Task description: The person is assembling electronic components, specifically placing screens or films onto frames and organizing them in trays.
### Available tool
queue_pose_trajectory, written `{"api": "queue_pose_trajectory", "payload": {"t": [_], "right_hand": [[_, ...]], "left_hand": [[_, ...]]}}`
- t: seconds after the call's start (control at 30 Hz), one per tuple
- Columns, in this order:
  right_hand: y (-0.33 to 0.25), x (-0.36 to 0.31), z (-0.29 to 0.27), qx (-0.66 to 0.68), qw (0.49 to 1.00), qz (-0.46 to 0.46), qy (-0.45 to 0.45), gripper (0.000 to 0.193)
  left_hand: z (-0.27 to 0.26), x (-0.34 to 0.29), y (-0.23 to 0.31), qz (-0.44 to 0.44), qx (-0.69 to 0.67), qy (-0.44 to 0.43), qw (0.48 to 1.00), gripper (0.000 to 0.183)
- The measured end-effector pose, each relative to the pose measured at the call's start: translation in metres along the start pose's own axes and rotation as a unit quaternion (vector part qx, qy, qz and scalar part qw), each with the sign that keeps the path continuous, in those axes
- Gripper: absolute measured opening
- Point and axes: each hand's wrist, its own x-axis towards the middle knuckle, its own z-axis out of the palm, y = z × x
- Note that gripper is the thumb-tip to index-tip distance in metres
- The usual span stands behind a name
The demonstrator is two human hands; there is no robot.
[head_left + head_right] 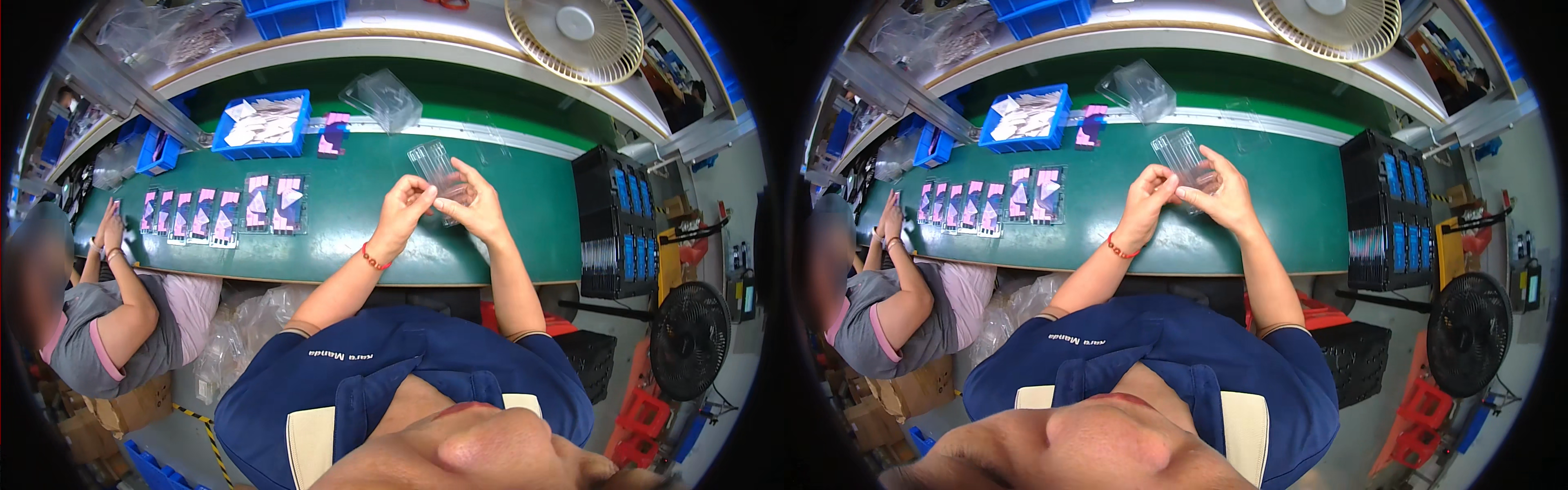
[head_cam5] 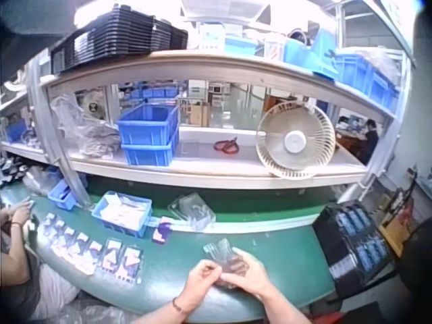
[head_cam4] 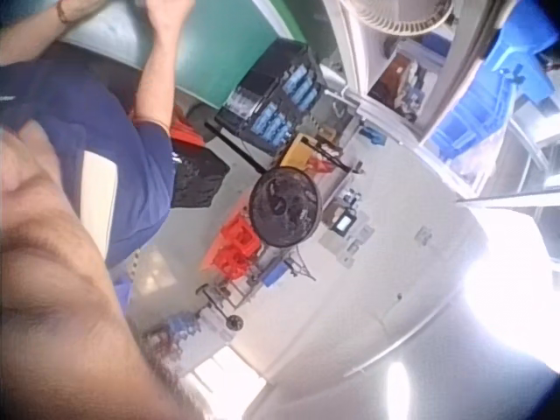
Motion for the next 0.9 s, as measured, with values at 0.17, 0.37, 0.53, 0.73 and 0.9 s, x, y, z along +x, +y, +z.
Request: {"api": "queue_pose_trajectory", "payload": {"t": [0.17,0.37,0.53,0.73,0.9], "right_hand": [[0.000,-0.033,-0.009,0.014,0.995,0.019,0.094,0.073],[0.009,-0.042,-0.029,0.135,0.980,0.114,0.094,0.059],[-0.004,-0.054,-0.079,-0.189,0.925,0.105,0.312,0.059],[0.014,-0.071,-0.112,-0.658,0.677,0.104,0.313,0.071],[0.001,-0.046,-0.024,-0.174,0.973,0.071,0.133,0.082]], "left_hand": [[0.018,0.001,-0.015,-0.058,-0.010,-0.071,0.996,0.014],[0.019,0.001,-0.032,-0.101,-0.064,-0.065,0.991,0.013],[0.003,-0.003,-0.029,-0.121,-0.039,-0.054,0.990,0.013],[0.005,-0.004,-0.025,-0.145,-0.022,-0.068,0.987,0.014],[0.001,-0.007,-0.027,-0.113,-0.011,-0.109,0.987,0.013]]}}
